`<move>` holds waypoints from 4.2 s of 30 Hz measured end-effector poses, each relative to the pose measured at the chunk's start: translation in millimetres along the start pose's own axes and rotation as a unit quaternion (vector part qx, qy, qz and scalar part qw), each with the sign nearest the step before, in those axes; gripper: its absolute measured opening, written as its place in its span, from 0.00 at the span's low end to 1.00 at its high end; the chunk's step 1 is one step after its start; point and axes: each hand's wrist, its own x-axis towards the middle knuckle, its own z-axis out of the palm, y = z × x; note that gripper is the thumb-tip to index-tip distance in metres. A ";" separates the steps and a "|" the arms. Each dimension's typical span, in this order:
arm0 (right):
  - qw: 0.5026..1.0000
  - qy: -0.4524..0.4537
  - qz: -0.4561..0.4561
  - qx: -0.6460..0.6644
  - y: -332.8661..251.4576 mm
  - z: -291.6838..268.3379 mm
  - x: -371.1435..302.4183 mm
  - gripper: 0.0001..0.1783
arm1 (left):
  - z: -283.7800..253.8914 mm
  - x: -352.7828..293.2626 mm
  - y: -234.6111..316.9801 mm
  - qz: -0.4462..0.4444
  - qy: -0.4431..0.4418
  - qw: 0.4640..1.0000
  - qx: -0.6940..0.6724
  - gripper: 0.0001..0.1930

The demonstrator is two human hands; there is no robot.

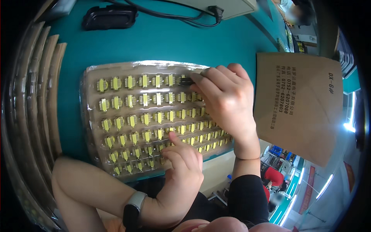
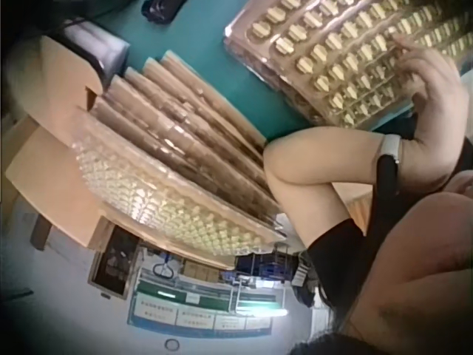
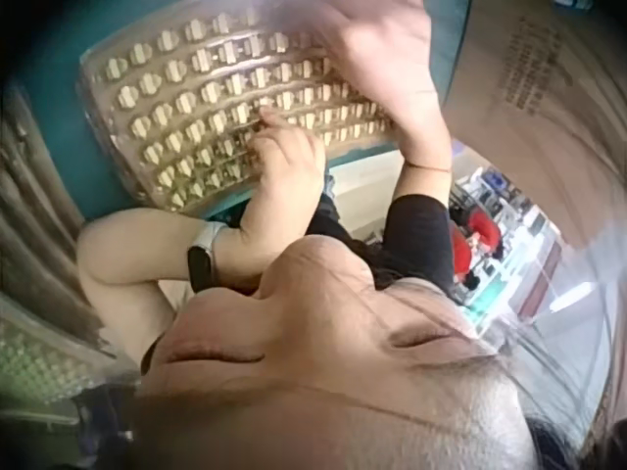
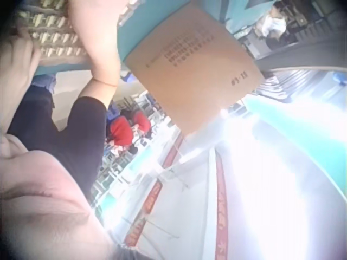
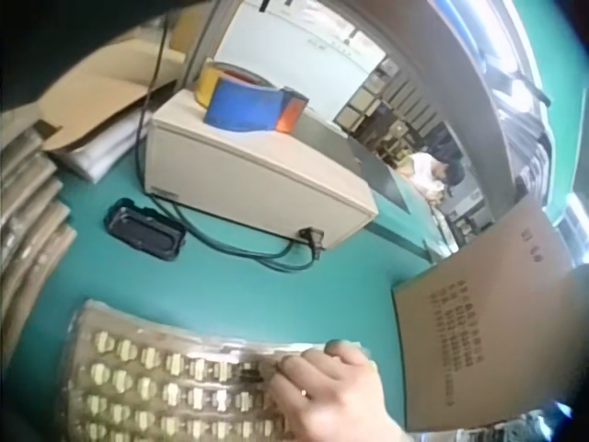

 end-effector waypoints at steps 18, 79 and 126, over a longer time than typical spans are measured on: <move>1.000 0.007 0.016 0.008 -3.4 -2.7 0.2 0.13 | 2.9 -1.8 1.0 -0.001 0.007 1.000 0.000 0.19; 0.999 0.033 0.011 0.026 -11.3 -2.7 11.1 0.15 | -2.3 0.5 2.6 -0.006 -0.002 1.000 -0.003 0.28; 0.998 0.034 -0.008 0.045 -3.4 8.3 5.1 0.14 | 1.2 0.9 2.6 0.001 -0.005 0.999 -0.037 0.21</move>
